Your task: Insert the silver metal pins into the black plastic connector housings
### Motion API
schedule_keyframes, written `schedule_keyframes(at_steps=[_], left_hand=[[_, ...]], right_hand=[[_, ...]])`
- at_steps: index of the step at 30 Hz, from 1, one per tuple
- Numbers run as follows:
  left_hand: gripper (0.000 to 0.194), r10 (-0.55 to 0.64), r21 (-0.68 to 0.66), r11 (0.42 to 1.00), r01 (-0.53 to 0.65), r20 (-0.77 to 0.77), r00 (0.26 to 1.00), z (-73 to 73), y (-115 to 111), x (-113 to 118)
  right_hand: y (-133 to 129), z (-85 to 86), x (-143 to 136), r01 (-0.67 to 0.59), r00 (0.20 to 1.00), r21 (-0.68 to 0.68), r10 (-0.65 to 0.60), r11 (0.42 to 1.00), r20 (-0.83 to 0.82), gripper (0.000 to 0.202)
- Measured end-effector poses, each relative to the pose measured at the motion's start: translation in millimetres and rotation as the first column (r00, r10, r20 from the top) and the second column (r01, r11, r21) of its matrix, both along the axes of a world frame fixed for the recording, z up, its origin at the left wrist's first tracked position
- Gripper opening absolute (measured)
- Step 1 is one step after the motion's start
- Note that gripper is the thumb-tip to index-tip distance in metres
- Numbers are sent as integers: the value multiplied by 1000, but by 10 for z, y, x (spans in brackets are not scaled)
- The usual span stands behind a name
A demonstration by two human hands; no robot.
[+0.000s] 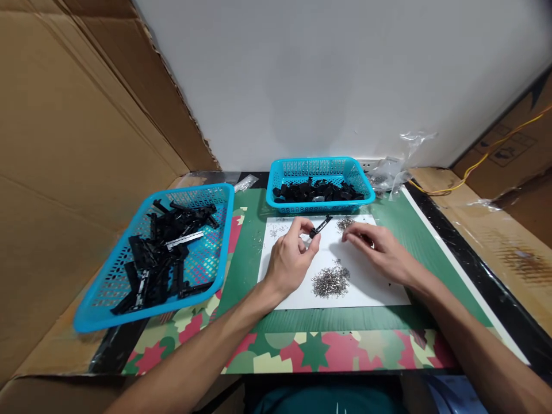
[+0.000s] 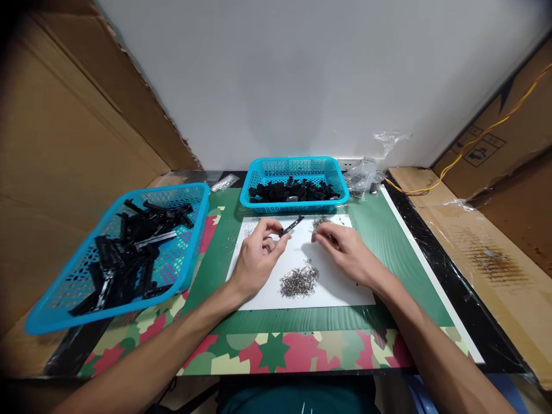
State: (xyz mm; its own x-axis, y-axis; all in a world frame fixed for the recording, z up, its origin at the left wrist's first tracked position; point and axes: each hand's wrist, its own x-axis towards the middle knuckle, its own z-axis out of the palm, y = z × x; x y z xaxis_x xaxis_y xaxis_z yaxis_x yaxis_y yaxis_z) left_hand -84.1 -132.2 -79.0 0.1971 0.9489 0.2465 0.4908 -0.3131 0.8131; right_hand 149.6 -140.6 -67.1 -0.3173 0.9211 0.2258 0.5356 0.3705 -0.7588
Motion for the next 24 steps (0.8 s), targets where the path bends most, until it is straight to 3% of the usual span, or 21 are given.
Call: schedule_keyframes(at_steps=[2,5,15,24], left_hand=[[15,-9,0,1000,9,47,999,-2,13,-3],[15,-22,5,1000,22,67,997,-3,16,-4],[16,-49,-20,999,49,39,998,-10,-4,-2],[14,-102,7,995,102,20,995,44,-42,3]], right_hand=[[-15,10,7,-114,987,-77,122,990,103,18],[-32,7,-2,-173,965,-138,196,975,174,9],[-22,-89,-32,-197,958,-108,215,974,189,19],[-37,-2,43,-169,979,-193,188,967,81,20]])
